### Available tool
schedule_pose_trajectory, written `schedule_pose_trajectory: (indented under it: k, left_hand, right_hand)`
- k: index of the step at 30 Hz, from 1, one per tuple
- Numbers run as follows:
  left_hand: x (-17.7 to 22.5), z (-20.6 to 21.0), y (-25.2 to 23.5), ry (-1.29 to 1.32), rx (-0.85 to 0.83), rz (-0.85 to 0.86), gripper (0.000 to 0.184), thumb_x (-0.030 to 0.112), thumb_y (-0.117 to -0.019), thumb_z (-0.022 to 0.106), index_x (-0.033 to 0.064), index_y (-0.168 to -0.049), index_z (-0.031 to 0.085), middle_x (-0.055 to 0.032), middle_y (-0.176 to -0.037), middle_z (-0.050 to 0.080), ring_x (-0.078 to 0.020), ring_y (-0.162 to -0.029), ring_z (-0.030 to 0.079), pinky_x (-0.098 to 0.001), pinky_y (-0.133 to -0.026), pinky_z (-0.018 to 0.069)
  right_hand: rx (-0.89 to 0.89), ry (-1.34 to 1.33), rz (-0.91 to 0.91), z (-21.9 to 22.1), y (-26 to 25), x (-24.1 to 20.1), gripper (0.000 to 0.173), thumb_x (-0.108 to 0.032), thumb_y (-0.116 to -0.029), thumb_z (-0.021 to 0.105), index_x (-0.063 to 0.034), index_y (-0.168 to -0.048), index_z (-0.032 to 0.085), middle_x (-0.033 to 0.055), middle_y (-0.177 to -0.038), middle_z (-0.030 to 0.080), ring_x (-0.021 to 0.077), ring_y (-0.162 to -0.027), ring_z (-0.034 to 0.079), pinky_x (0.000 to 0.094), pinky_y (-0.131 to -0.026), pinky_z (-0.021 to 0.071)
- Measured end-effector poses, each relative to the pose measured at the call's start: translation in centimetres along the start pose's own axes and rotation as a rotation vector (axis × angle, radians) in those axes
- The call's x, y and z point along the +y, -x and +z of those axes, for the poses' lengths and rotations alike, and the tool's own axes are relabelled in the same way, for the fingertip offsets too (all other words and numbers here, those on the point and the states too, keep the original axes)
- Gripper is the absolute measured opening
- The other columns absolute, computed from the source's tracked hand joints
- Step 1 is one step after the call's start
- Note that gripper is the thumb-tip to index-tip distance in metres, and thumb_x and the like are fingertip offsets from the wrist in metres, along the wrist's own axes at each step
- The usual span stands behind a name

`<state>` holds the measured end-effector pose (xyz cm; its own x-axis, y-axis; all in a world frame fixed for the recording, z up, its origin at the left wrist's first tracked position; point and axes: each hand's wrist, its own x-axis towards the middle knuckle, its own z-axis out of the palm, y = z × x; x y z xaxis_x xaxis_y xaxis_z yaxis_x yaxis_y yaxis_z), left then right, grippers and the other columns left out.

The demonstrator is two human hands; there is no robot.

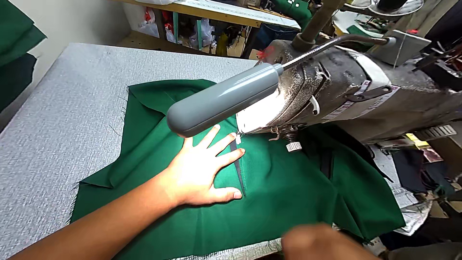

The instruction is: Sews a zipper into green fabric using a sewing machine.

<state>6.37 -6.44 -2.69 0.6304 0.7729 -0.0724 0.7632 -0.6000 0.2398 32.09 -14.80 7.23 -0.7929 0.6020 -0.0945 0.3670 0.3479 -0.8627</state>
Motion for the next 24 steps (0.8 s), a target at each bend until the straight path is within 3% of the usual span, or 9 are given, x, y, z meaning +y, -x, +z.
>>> schedule_pose_trajectory:
  k: [1, 4, 6, 10, 13, 16, 18, 24]
  left_hand:
    - [0.0, 0.1, 0.0, -0.001, 0.011, 0.001, 0.088, 0.093, -0.0818, 0.021, 0.0493, -0.157, 0.032, 0.0077, -0.171, 0.021, -0.0344, -0.159, 0.004, -0.0840, -0.109, 0.0019]
    - [0.0, -0.2, 0.0, 0.010, 0.012, 0.002, 0.088, 0.093, -0.0817, 0.022, 0.0488, -0.157, 0.033, 0.0061, -0.171, 0.021, -0.0353, -0.159, 0.005, -0.0844, -0.109, 0.0020]
    - [0.0, -0.2, 0.0, 0.004, 0.007, 0.002, 0.088, 0.093, -0.0815, 0.023, 0.0489, -0.157, 0.034, 0.0067, -0.170, 0.022, -0.0350, -0.159, 0.006, -0.0843, -0.109, 0.0024]
    - [0.1, -0.3, -0.1, -0.023, -0.006, -0.003, 0.088, 0.094, -0.0810, 0.022, 0.0499, -0.157, 0.032, 0.0074, -0.171, 0.020, -0.0350, -0.159, 0.006, -0.0841, -0.109, 0.0017]
    - [-0.1, 0.0, 0.1, -0.008, 0.081, 0.023, 0.090, 0.093, -0.0819, 0.024, 0.0453, -0.158, 0.032, 0.0042, -0.169, 0.026, -0.0356, -0.158, 0.012, -0.0839, -0.110, 0.0053]
    - [0.0, 0.3, 0.9, 0.025, 0.218, 0.065, 0.095, 0.086, -0.0862, 0.029, 0.0257, -0.159, 0.039, 0.0021, -0.167, 0.032, -0.0309, -0.158, 0.017, -0.0824, -0.111, 0.0072]
    - [0.4, 0.4, 1.8, 0.038, 0.258, 0.073, 0.092, 0.081, -0.0895, 0.030, 0.0185, -0.155, 0.045, 0.0016, -0.166, 0.035, -0.0287, -0.157, 0.020, -0.0817, -0.113, 0.0081]
    - [2.1, 1.8, 4.2, 0.022, 0.240, 0.015, 0.092, 0.082, -0.0888, 0.027, 0.0203, -0.154, 0.047, -0.0005, -0.163, 0.041, -0.0359, -0.154, 0.026, -0.0856, -0.108, 0.0119]
  right_hand:
    - [0.131, 0.081, 0.064, 0.0, -0.1, 0.6, 0.046, -0.035, -0.1056, 0.053, -0.0021, -0.074, 0.063, 0.0099, -0.073, 0.061, 0.0176, -0.069, 0.061, 0.0349, -0.060, 0.0492]
    - [0.575, 0.365, 0.197, 2.0, -3.1, 4.2, 0.015, -0.026, -0.0975, 0.061, -0.0133, -0.097, 0.068, -0.0038, -0.083, 0.067, -0.0018, -0.067, 0.062, 0.0147, -0.058, 0.0534]
    - [0.708, 0.482, 0.290, 3.2, -5.3, 5.2, 0.012, -0.023, -0.0924, 0.063, -0.0156, -0.094, 0.072, -0.0061, -0.081, 0.067, -0.0035, -0.065, 0.060, 0.0125, -0.059, 0.0517]
    - [0.661, 0.496, 0.463, 3.5, -6.9, 5.6, 0.014, -0.026, -0.0893, 0.065, -0.0151, -0.081, 0.069, -0.0054, -0.070, 0.061, 0.0015, -0.061, 0.057, 0.0192, -0.057, 0.0491]
    - [0.622, 0.494, 0.517, 3.5, -7.0, 5.6, 0.021, -0.033, -0.0900, 0.067, -0.0152, -0.080, 0.068, -0.0059, -0.068, 0.058, 0.0021, -0.060, 0.056, 0.0195, -0.057, 0.0477]
    - [0.605, 0.517, 0.517, 3.4, -7.0, 5.4, 0.023, -0.034, -0.0923, 0.067, -0.0136, -0.082, 0.068, -0.0040, -0.069, 0.059, 0.0042, -0.062, 0.058, 0.0211, -0.058, 0.0492]
    - [0.600, 0.542, 0.509, 3.5, -7.0, 5.2, 0.022, -0.032, -0.0927, 0.067, -0.0124, -0.082, 0.068, -0.0023, -0.070, 0.060, 0.0059, -0.063, 0.059, 0.0224, -0.059, 0.0501]
    - [0.561, 0.671, 0.532, 3.8, -7.4, 4.3, 0.014, -0.020, -0.0908, 0.064, -0.0097, -0.083, 0.068, 0.0024, -0.073, 0.063, 0.0118, -0.065, 0.063, 0.0272, -0.060, 0.0529]
